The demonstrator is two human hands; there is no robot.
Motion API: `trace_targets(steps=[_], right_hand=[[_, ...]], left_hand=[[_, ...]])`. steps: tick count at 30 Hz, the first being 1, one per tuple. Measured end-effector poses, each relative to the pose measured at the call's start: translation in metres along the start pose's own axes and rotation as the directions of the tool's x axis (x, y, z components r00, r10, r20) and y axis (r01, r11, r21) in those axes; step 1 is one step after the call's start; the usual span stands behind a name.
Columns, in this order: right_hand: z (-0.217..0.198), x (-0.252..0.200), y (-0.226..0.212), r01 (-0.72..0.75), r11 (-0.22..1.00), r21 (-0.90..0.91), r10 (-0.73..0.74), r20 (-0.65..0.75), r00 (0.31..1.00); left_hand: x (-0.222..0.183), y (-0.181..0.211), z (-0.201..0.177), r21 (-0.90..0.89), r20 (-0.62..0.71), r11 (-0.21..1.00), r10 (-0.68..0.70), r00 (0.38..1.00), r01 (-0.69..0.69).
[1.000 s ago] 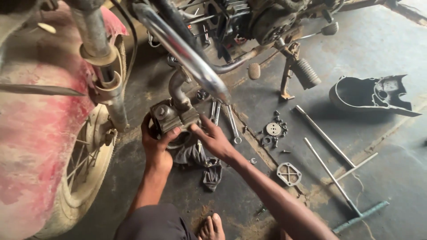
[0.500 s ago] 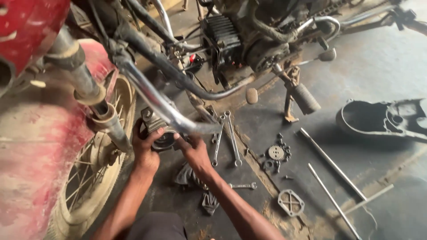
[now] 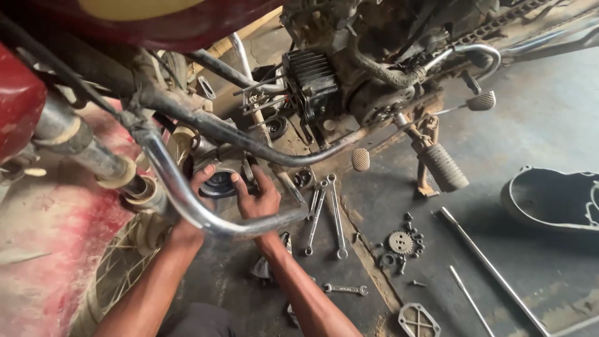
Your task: The recorder disassembles a motorcycle engine cylinder head and uses tools to remove components while another person assists.
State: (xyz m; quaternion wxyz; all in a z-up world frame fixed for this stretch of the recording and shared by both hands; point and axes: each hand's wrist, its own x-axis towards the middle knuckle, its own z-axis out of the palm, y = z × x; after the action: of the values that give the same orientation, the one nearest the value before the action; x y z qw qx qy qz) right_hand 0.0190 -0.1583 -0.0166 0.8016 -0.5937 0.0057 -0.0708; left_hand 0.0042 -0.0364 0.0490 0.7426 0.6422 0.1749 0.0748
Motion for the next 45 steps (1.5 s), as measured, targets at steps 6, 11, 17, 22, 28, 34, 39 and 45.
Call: trace_targets(steps=[6, 11, 17, 22, 28, 34, 39, 45], right_hand=[[-0.001, 0.024, -0.036, -0.047, 0.994, -0.099, 0.038, -0.092, 0.995], [0.0, 0.034, -0.052, 0.052, 0.996, 0.078, -0.041, -0.133, 0.99], [0.005, 0.042, -0.06, 0.097, 0.963, 0.253, -0.066, -0.126, 0.99], [0.014, 0.039, -0.058, 0.113, 0.949, 0.295, -0.063, -0.175, 0.983], [0.011, 0.046, -0.057, 0.149, 0.949, 0.278, -0.108, -0.16, 0.981], [0.013, 0.051, -0.045, 0.291, 0.951, 0.102, -0.262, -0.232, 0.937], [0.014, 0.054, -0.04, 0.113, 0.983, 0.141, -0.096, -0.126, 0.987], [0.029, 0.056, -0.028, 0.195, 0.981, 0.003, -0.19, -0.213, 0.958]], left_hand=[[0.006, 0.019, 0.049, -0.175, 0.088, 0.942, 0.303, 0.949, -0.285], [0.045, -0.004, 0.03, -0.278, 0.084, 0.889, 0.399, 0.913, -0.363], [0.054, 0.002, 0.036, -0.311, 0.074, 0.894, 0.361, 0.93, -0.323], [0.063, -0.006, 0.024, -0.336, 0.006, 0.9, 0.297, 0.955, -0.278], [0.059, 0.005, 0.044, -0.297, 0.061, 0.898, 0.358, 0.932, -0.326], [0.065, 0.01, 0.05, -0.303, 0.07, 0.858, 0.453, 0.889, -0.414], [0.07, 0.005, 0.048, -0.352, 0.067, 0.841, 0.462, 0.885, -0.412], [0.079, 0.001, 0.043, -0.411, 0.072, 0.809, 0.489, 0.869, -0.421]])
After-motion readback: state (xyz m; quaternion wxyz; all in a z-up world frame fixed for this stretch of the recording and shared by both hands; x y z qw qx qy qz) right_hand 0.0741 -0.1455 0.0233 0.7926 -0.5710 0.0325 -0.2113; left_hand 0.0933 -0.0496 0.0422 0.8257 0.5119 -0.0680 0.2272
